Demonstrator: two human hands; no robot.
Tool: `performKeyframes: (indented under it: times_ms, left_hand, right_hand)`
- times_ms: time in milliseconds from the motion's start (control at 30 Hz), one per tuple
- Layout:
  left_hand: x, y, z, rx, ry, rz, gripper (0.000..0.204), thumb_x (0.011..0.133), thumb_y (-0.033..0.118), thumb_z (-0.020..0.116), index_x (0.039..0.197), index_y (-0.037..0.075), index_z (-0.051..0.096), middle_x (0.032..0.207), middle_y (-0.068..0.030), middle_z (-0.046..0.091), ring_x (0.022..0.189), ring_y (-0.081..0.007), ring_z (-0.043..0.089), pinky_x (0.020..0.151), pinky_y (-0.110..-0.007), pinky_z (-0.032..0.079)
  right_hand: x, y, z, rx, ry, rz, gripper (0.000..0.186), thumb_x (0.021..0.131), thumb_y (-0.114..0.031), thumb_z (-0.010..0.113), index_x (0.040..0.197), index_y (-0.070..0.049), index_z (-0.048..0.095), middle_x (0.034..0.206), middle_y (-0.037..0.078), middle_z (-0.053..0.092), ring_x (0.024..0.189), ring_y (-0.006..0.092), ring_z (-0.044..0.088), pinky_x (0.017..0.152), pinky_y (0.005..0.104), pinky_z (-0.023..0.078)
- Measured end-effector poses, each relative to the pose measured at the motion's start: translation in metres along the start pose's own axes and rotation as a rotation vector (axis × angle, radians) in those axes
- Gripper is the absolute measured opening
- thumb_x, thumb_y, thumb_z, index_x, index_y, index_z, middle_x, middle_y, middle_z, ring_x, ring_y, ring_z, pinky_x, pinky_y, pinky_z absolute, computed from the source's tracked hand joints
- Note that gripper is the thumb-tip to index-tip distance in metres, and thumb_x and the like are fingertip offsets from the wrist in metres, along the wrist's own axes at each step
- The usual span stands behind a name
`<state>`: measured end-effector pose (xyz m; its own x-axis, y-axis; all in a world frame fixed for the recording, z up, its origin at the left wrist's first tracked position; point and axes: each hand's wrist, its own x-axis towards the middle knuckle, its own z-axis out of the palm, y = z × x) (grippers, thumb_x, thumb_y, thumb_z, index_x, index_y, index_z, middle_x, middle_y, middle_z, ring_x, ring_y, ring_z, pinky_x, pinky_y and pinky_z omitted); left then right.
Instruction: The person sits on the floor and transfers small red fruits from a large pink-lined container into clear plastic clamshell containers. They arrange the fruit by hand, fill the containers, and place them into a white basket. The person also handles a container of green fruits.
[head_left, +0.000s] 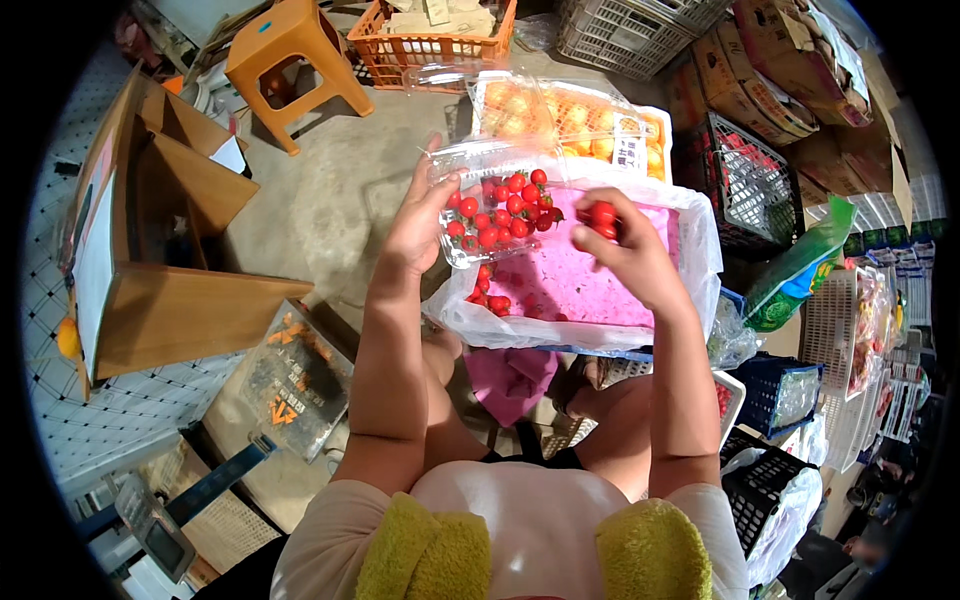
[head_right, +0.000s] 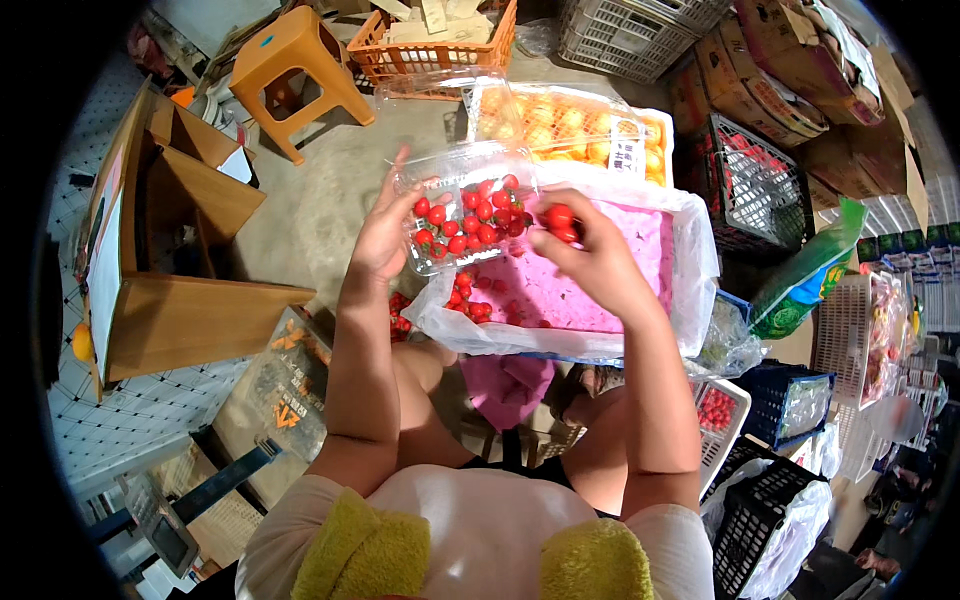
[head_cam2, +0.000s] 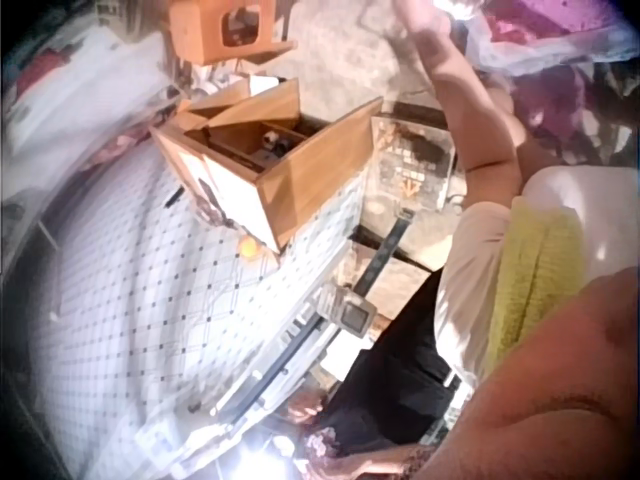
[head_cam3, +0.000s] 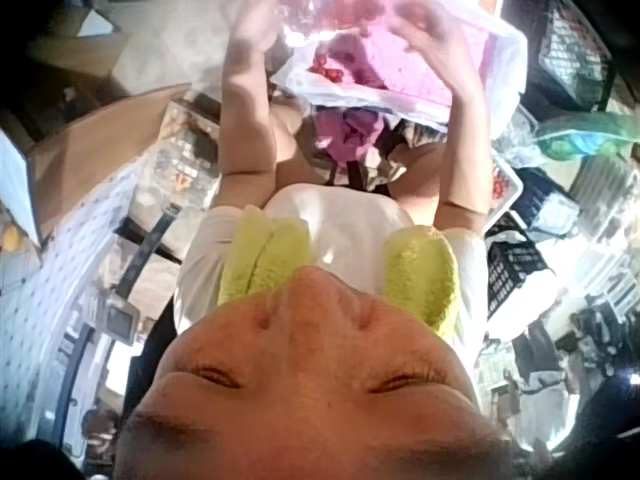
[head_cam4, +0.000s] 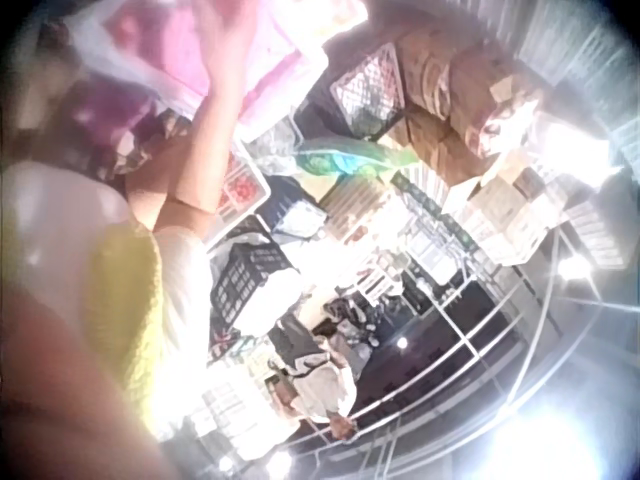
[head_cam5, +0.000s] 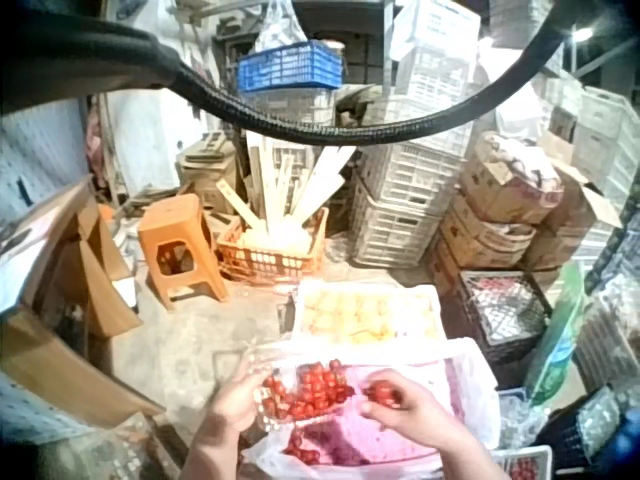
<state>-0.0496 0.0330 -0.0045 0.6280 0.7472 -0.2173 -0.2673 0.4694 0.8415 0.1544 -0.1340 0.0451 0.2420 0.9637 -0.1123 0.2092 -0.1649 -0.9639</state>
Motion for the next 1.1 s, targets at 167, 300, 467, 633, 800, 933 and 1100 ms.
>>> performKeyframes:
  times_ms: [167,300,467,633,800,933,1100]
  left_hand:
    - [-0.002,-0.007,0.014,0.043,-0.039,-0.029,0.06,0.099,0.015,0.047,0.151,0.019,0.019,0.133,-0.0092,0.047,0.112,-0.0193,0.056,0.087,-0.034,0.052]
    - [-0.002,-0.007,0.014,-0.002,-0.066,-0.09,0.058,0.099,0.013,0.043,0.152,0.019,0.019,0.138,-0.0066,0.044,0.115,-0.0183,0.054,0.093,-0.034,0.049]
    - [-0.001,-0.01,0.014,-0.008,-0.09,-0.045,0.059,0.099,0.01,0.042,0.152,0.018,0.019,0.139,-0.0091,0.045,0.117,-0.0199,0.053,0.099,-0.035,0.044]
    - [0.001,-0.008,0.016,-0.1,-0.131,-0.11,0.056,0.098,0.011,0.043,0.151,0.015,0.023,0.132,-0.0123,0.051,0.116,-0.02,0.054,0.103,-0.036,0.041]
    - [0.017,-0.038,-0.023,0.081,-0.15,-0.131,0.036,0.1,0.026,0.043,0.124,0.003,0.055,0.115,-0.0126,0.064,0.104,-0.0213,0.061,0.092,-0.037,0.047]
    - [0.021,-0.023,-0.022,0.09,-0.119,-0.111,0.048,0.101,0.028,0.044,0.144,0.013,0.032,0.136,-0.017,0.05,0.12,-0.0291,0.054,0.103,-0.047,0.042]
    - [0.0,-0.031,0.008,0.033,-0.153,-0.157,0.053,0.1,0.025,0.047,0.148,0.017,0.027,0.145,-0.02,0.039,0.127,-0.0305,0.049,0.108,-0.045,0.038]
  right_hand:
    - [0.037,-0.033,0.025,-0.278,-0.117,-0.064,0.04,0.092,-0.017,0.063,0.13,-0.008,0.052,0.123,0.009,0.058,0.087,0.0155,0.062,0.071,0.0303,0.052]
    - [0.059,-0.003,0.022,-0.814,-0.083,-0.31,0.034,0.084,-0.013,0.065,0.118,-0.007,0.062,0.112,0.013,0.06,0.091,0.0283,0.063,0.077,0.0394,0.052]
    - [0.066,0.01,0.039,-1.127,-0.068,-0.353,0.022,0.08,-0.016,0.067,0.099,-0.005,0.065,0.098,0.011,0.059,0.087,0.031,0.063,0.074,0.0403,0.053]
    - [0.042,-0.003,0.02,-0.4,0.05,-0.222,0.017,0.082,-0.009,0.07,0.095,-0.004,0.061,0.09,0.01,0.065,0.078,0.0208,0.063,0.066,0.0334,0.051]
    - [-0.057,0.017,-0.046,0.304,0.54,-0.111,0.014,0.093,-0.017,0.063,0.1,-0.005,0.061,0.089,0.003,0.063,0.072,0.0074,0.054,0.06,0.0222,0.045]
    - [-0.209,0.128,-0.091,0.177,1.025,0.291,0.023,0.093,-0.025,0.059,0.094,-0.002,0.057,0.08,0.008,0.063,0.064,0.0154,0.057,0.06,0.0312,0.047]
    - [-0.432,0.301,-0.018,-0.527,0.8,1.19,0.037,0.091,-0.036,0.057,0.105,-0.003,0.065,0.087,0.016,0.069,0.081,0.025,0.068,0.074,0.0417,0.05]
